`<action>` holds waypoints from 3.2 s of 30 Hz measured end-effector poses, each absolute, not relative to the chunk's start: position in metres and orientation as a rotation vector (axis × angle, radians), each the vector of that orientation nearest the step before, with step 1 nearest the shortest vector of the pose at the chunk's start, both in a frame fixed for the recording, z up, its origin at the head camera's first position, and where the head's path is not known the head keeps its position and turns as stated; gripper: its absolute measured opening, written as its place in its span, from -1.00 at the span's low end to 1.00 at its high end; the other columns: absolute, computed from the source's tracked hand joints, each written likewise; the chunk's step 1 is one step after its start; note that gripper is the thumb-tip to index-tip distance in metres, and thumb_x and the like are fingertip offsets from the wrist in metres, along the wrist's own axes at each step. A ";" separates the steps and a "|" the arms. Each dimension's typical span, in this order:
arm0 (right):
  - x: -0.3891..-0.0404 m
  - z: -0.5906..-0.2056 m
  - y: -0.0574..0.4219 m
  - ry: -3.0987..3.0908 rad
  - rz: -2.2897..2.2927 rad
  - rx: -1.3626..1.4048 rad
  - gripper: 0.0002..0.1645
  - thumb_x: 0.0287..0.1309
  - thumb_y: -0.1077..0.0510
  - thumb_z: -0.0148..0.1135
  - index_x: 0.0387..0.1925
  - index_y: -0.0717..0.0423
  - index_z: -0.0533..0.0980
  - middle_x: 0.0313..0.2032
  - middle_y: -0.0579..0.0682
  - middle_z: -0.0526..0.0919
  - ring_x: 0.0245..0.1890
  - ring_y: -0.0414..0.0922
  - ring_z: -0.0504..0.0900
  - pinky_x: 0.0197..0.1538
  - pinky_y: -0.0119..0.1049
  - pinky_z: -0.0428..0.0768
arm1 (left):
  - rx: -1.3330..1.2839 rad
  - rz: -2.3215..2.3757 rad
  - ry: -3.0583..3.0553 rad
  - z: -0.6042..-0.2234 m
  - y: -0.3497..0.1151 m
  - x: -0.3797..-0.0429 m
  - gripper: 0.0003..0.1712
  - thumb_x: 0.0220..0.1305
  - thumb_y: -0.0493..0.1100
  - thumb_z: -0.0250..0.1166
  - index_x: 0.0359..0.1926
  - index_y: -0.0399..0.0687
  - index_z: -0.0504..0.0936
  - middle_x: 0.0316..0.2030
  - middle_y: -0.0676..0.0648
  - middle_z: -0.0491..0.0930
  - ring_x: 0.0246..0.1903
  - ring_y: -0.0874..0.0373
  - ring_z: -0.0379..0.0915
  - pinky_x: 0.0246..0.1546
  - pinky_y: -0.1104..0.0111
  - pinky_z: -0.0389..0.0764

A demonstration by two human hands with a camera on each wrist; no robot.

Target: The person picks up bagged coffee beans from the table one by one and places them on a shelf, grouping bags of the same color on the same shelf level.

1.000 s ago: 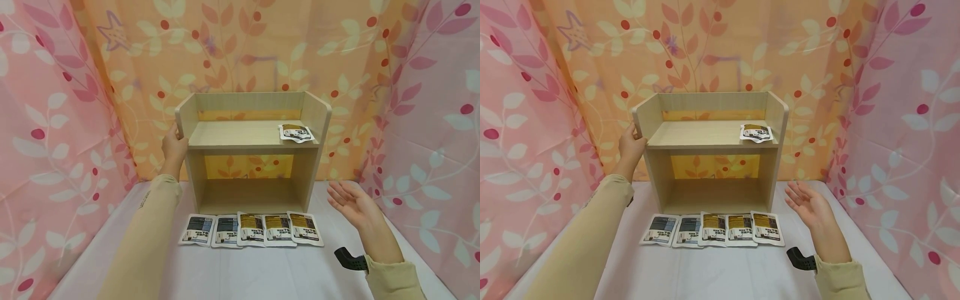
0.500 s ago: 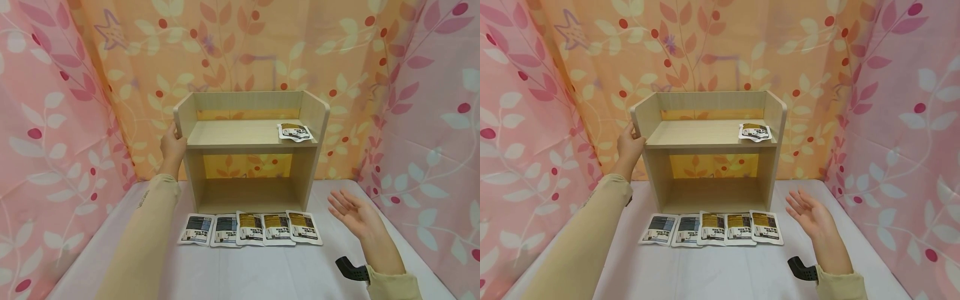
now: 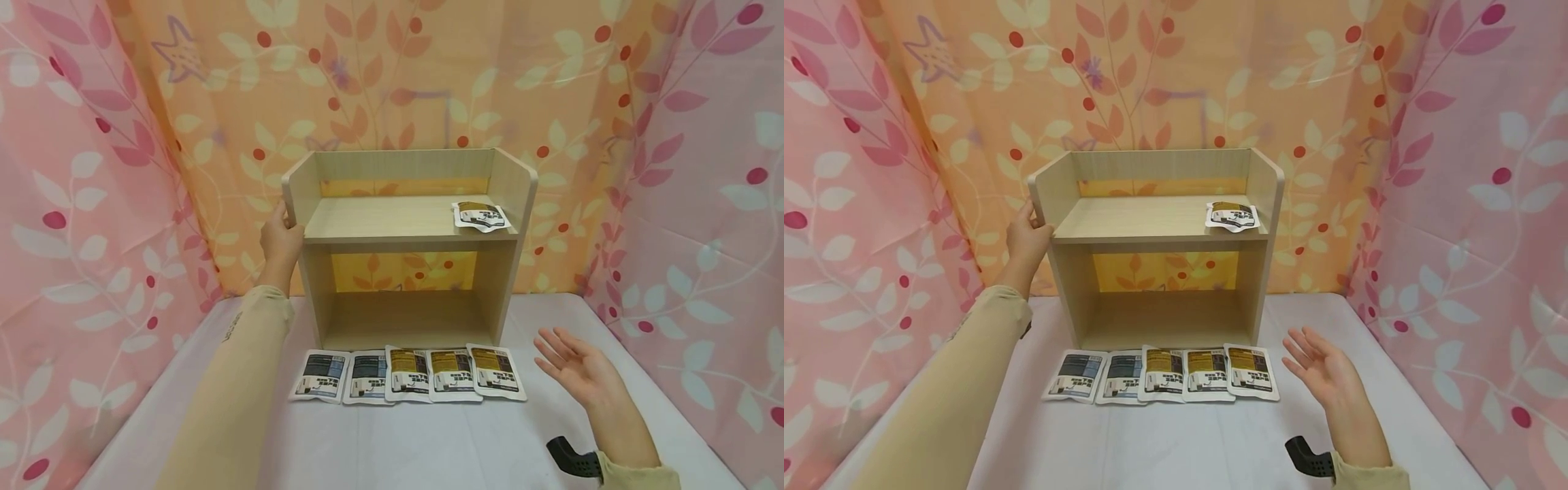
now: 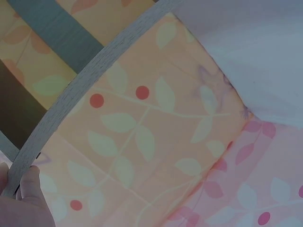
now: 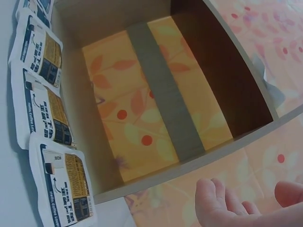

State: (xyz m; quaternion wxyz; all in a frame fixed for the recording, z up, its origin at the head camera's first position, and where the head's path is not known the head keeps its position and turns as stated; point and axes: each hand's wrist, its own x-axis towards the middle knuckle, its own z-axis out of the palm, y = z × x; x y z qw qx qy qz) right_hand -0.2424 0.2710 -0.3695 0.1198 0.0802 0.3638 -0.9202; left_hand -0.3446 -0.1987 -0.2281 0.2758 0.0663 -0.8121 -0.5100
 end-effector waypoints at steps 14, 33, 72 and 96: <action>-0.238 -0.391 0.273 0.976 -2.683 0.382 -0.30 0.46 0.06 -0.11 0.46 -0.33 -0.13 -0.30 -0.04 0.68 -0.17 -0.07 0.64 0.40 -0.10 -0.03 | 0.179 -1.380 -2.176 -0.228 -0.199 -0.346 -0.22 0.21 -0.38 0.04 0.47 0.04 0.21 0.17 -0.28 0.49 0.20 -0.08 0.39 0.19 0.11 0.39; -0.232 -0.415 0.276 0.976 -2.665 0.387 -0.68 0.49 0.07 -0.22 0.20 -0.15 0.14 -0.28 -0.01 0.67 -0.17 -0.04 0.64 0.40 -0.03 -0.08 | 0.173 -1.392 -2.173 -0.228 -0.198 -0.344 -0.24 0.20 -0.40 0.04 0.45 0.06 0.26 0.14 -0.27 0.52 0.18 -0.08 0.42 0.16 0.10 0.42; -0.220 -0.462 0.272 0.966 -2.690 0.471 -0.58 0.50 0.08 -0.44 0.06 0.40 0.08 0.47 0.22 -0.57 0.46 0.17 -0.39 0.39 0.15 -0.26 | 0.160 -1.338 -2.183 -0.229 -0.199 -0.345 -0.24 0.18 -0.41 0.03 0.44 -0.02 0.25 0.15 -0.30 0.50 0.18 -0.09 0.42 0.16 0.09 0.41; -0.231 -0.466 0.261 0.905 -2.701 0.548 -0.18 0.47 0.13 -0.38 0.40 0.37 -0.57 0.33 0.52 -0.21 0.46 0.15 -0.36 0.40 0.09 -0.21 | 0.152 -1.360 -2.180 -0.226 -0.199 -0.344 -0.21 0.20 -0.40 0.03 0.47 0.02 0.19 0.14 -0.29 0.51 0.20 -0.10 0.39 0.19 0.10 0.38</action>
